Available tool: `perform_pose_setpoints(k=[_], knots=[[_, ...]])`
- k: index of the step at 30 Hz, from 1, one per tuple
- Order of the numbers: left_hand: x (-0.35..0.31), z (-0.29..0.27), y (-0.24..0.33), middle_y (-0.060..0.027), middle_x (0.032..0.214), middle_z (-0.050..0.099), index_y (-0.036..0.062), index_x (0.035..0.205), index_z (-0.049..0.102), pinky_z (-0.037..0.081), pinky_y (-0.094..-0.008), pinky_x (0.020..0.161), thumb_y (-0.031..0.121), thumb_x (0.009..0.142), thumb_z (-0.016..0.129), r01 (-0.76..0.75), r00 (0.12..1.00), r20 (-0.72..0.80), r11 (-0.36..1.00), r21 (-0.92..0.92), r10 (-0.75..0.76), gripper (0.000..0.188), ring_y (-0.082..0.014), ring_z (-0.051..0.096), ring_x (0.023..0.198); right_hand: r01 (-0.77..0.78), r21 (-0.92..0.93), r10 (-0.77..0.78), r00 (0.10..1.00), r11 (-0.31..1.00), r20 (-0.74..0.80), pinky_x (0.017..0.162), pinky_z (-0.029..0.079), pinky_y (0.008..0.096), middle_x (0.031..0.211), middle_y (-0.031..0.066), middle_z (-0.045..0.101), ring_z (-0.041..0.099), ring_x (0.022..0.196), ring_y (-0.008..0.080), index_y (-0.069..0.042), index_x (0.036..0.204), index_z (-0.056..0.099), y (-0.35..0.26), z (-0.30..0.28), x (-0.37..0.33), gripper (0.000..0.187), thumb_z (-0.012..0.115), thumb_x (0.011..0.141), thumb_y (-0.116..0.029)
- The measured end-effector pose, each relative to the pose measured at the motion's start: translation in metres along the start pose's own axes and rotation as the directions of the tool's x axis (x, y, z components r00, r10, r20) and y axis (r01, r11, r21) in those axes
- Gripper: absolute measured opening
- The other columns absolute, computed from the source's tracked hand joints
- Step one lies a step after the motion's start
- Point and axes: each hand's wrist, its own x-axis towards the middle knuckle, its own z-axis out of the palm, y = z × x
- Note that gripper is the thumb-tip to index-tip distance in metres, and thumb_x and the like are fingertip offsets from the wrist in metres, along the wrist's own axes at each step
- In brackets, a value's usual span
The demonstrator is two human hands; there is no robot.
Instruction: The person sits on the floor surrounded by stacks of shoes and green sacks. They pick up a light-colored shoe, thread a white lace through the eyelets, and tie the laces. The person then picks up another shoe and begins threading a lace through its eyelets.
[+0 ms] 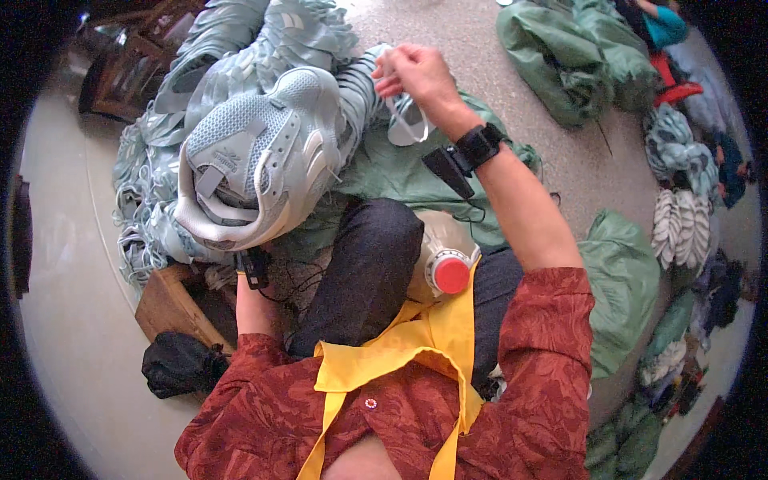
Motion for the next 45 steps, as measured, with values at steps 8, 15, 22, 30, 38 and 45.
perform_pose_setpoints(k=[8,15,22,30,38,45], knots=[[0.005,0.070,-0.020,-0.0131,0.138,0.060,0.0031,0.148,0.044,0.052,-0.0459,0.105,0.018,0.088,0.073,-0.019,0.992,0.126,0.996,0.091,0.007,0.068,-0.0281,0.062,0.124,0.491,-0.348,-0.547,0.834,0.799,-0.078,0.075,0.057,0.0326,0.089,0.0132,0.074,0.073,0.078,0.0210,-0.001,0.112,0.071,-0.064,0.029,-0.087,0.032,0.075,0.092,-0.025],[0.005,0.165,-0.050,-0.0107,0.134,0.062,0.0031,0.144,0.049,0.054,-0.0417,0.099,0.018,0.087,0.077,-0.047,0.938,0.341,0.954,0.295,-0.059,0.066,-0.0243,0.063,0.120,0.602,-0.656,-0.688,0.706,0.456,0.170,0.093,0.054,0.0400,0.119,0.0183,0.069,0.067,0.110,0.0336,0.001,0.127,0.063,-0.129,0.025,-0.169,0.062,0.088,0.077,-0.026],[-0.028,0.232,-0.079,-0.0061,0.118,0.070,0.0013,0.131,0.060,0.056,-0.0331,0.090,0.010,0.082,0.085,-0.138,0.922,0.381,0.857,0.497,-0.073,0.055,-0.0161,0.067,0.104,0.353,-0.664,-0.523,0.850,0.659,-0.067,0.094,0.053,0.0425,0.117,0.0240,0.068,0.068,0.106,0.0379,0.003,0.133,0.057,-0.113,-0.008,-0.201,0.071,0.088,0.076,-0.026],[-0.045,0.258,-0.105,-0.0061,0.113,0.070,0.0005,0.127,0.059,0.057,-0.0306,0.087,0.012,0.082,0.087,-0.210,0.881,0.459,0.775,0.596,-0.115,0.054,-0.0139,0.067,0.101,0.251,-0.190,-0.276,0.954,0.949,-0.120,0.093,0.051,0.0293,0.115,0.0055,0.071,0.064,0.104,0.0108,0.002,0.135,0.058,-0.094,-0.075,-0.219,0.063,0.086,0.081,-0.015],[-0.055,0.288,-0.124,-0.0063,0.115,0.068,0.0005,0.128,0.056,0.055,-0.0308,0.090,0.014,0.082,0.088,-0.159,0.847,0.483,0.763,0.626,-0.220,0.057,-0.0145,0.065,0.105,0.078,-0.248,-0.076,0.997,0.966,0.016,0.094,0.050,0.0278,0.114,0.0023,0.070,0.062,0.102,0.0092,0.001,0.131,0.062,-0.104,-0.129,-0.232,0.062,0.088,0.078,-0.019],[-0.067,0.306,-0.161,-0.0064,0.120,0.065,0.0010,0.131,0.052,0.054,-0.0304,0.091,0.017,0.083,0.087,-0.315,0.766,0.628,0.773,0.551,-0.136,0.061,-0.0142,0.063,0.107,0.085,-0.308,-0.103,0.994,0.948,-0.044,0.093,0.050,0.0279,0.111,0.0018,0.071,0.062,0.102,0.0099,-0.001,0.127,0.064,-0.105,-0.159,-0.263,0.060,0.089,0.076,-0.019]])
